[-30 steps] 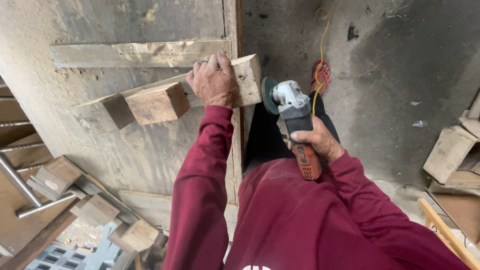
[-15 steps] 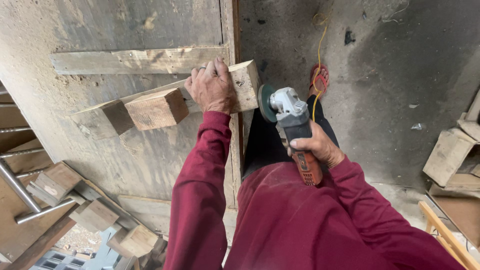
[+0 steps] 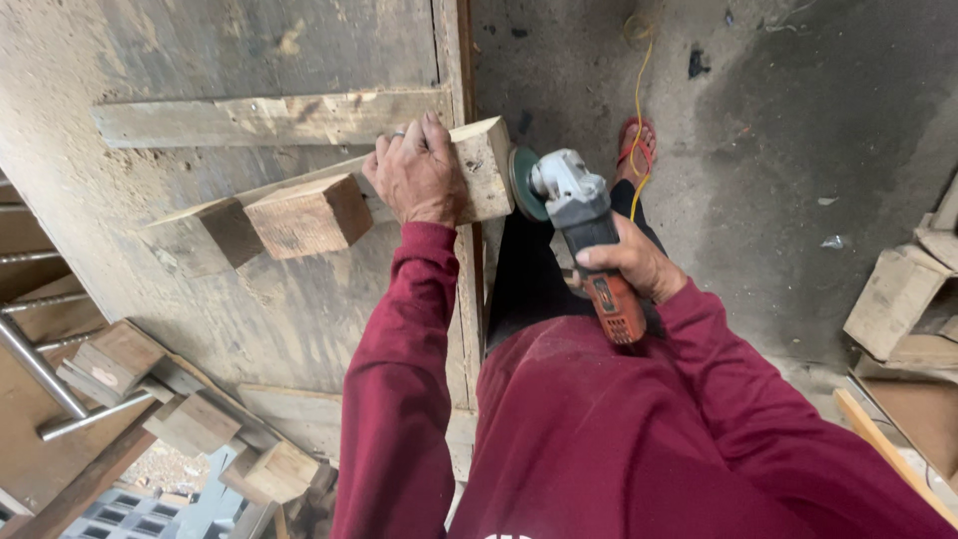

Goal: The person uses an angle grinder to smooth the edges and surfaces of several small wooden blocks arranged on a wooden pallet. They hold the blocks steady with one hand while operating the tool with the other, moving the grinder along the wood to remove roughness.

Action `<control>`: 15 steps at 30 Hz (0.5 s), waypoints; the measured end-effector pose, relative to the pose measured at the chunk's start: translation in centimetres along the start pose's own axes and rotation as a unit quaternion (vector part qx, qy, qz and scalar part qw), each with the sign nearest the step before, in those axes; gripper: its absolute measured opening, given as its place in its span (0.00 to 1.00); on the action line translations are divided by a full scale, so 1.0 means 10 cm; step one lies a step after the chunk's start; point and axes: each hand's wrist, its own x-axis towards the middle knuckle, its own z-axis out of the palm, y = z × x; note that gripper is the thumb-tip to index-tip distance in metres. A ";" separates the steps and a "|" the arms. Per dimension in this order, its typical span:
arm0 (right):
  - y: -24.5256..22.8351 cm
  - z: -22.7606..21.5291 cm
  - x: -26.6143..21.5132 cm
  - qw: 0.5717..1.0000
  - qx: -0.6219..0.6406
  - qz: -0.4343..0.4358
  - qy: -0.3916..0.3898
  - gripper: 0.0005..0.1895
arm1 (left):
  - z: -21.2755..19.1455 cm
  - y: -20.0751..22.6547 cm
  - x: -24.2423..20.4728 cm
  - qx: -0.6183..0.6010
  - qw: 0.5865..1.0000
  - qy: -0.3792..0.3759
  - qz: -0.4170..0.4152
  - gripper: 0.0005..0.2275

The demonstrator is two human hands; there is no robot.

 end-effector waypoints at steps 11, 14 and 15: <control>-0.09 0.03 0.08 0.984 -0.132 0.032 0.113 0.29 | -0.08 0.07 0.03 -0.031 0.999 0.004 -0.006 0.18; -0.12 0.04 0.14 0.984 -0.136 0.023 0.113 0.28 | -0.10 0.07 0.04 -0.030 0.999 0.009 0.003 0.18; -0.16 0.05 0.16 0.984 -0.139 0.017 0.113 0.28 | -0.10 0.08 0.05 -0.034 0.999 0.019 0.013 0.18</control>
